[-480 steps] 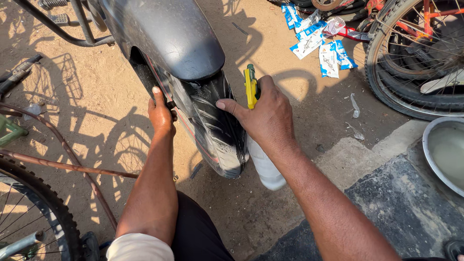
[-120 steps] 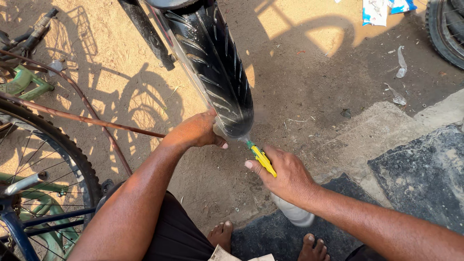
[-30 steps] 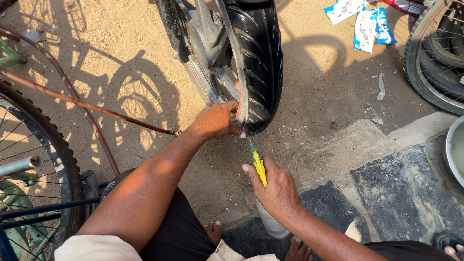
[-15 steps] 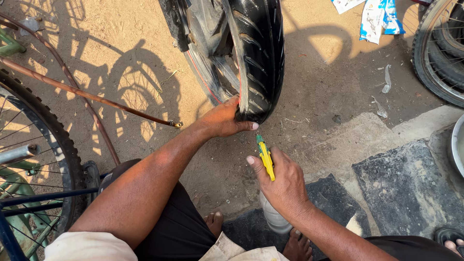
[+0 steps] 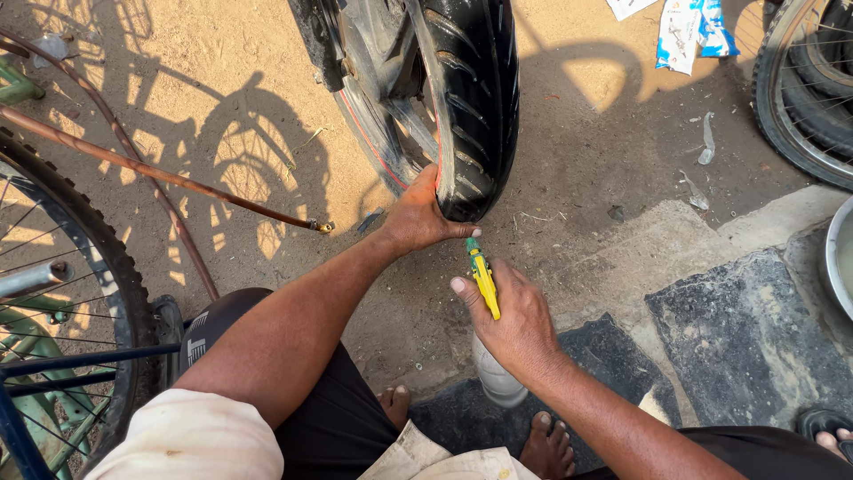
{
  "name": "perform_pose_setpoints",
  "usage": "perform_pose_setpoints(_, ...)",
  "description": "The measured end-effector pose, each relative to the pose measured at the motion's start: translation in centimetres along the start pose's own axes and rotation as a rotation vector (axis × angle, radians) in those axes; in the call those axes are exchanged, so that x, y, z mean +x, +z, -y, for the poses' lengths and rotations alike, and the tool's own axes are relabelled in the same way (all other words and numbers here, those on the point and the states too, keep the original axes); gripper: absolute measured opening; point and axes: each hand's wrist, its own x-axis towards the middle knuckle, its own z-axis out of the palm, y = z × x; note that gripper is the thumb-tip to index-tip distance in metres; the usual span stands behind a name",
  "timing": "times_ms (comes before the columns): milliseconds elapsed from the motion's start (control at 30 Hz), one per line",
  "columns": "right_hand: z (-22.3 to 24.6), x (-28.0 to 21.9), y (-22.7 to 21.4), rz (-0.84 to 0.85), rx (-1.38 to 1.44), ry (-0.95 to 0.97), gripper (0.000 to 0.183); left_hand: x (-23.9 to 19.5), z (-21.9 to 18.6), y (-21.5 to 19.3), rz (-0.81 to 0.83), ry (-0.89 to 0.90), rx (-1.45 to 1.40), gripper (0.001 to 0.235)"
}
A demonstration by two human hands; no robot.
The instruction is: The person sprays a liquid from a spray bottle onto a motorcycle tire and wipes it with their hands. They rotate the tire to clean different sections, focusing on the tread and sidewall.
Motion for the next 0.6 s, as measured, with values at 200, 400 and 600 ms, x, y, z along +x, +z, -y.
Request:
perform_pose_setpoints(200, 0.4, 0.2, -2.8, 0.006, 0.016, 0.131, 0.046, 1.2, -2.6, -0.2, -0.067, 0.003, -0.187, 0.097)
perform_pose_setpoints(400, 1.6, 2.9, -6.5, 0.015, -0.037, 0.181, 0.042, 3.1, -5.8, -0.5, -0.123, 0.001, -0.353, 0.094)
perform_pose_setpoints(600, 1.0, 4.2, -8.2, -0.125, -0.053, -0.145, 0.042, 3.3, -5.8, -0.3, -0.116, -0.025, -0.291, 0.095)
